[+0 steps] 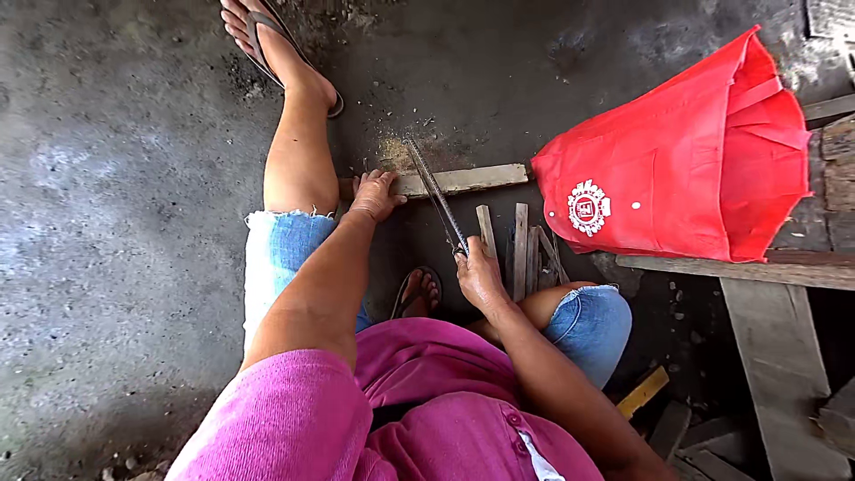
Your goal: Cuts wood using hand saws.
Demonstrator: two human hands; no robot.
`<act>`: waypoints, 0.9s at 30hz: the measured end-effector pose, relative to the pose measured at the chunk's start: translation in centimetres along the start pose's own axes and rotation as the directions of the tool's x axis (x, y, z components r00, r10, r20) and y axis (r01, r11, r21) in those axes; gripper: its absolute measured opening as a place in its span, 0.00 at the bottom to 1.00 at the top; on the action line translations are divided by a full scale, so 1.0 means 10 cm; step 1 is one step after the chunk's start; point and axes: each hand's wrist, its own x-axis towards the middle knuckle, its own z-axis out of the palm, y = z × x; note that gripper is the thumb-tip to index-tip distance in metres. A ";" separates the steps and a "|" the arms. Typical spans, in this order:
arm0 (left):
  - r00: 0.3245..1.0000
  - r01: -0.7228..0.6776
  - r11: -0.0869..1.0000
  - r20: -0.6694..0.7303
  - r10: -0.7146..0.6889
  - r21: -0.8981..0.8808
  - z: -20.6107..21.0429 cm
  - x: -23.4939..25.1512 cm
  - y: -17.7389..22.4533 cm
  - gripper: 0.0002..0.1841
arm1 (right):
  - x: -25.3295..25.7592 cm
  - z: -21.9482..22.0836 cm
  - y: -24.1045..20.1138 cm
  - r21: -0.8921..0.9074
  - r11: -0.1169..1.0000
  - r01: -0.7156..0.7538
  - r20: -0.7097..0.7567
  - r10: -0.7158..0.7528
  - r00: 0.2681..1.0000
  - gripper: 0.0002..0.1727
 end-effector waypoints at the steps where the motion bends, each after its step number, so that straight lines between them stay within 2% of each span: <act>1: 1.000 0.016 1.000 0.016 -0.016 0.009 -0.01 0.00 0.01 0.33 | 0.01 0.00 0.01 0.007 1.000 0.003 0.002 -0.003 1.000 0.19; 9: 0.998 0.064 0.998 0.010 -0.064 -0.015 -0.01 0.04 0.03 0.32 | 0.06 -0.04 -0.10 -0.035 0.999 -0.022 0.037 0.023 0.999 0.20; 13: 0.998 0.062 0.998 -0.006 -0.062 -0.024 0.00 0.03 0.02 0.33 | 0.05 0.02 0.04 0.147 0.989 0.023 -0.020 -0.021 1.000 0.19; 15: 0.998 0.061 0.997 -0.029 -0.063 -0.038 0.03 0.02 0.02 0.33 | -0.02 -0.01 0.03 0.181 0.983 0.042 -0.041 -0.035 0.999 0.20; 23: 0.988 0.122 0.990 -0.081 -0.128 -0.069 0.03 0.10 0.07 0.31 | 0.18 -0.12 -0.43 -0.024 0.999 -0.046 0.019 0.047 0.999 0.20; 27: 0.983 0.143 0.986 -0.100 -0.151 -0.087 0.04 0.13 0.13 0.32 | 0.26 -0.17 -0.33 0.007 0.999 -0.043 0.024 0.043 0.999 0.18</act>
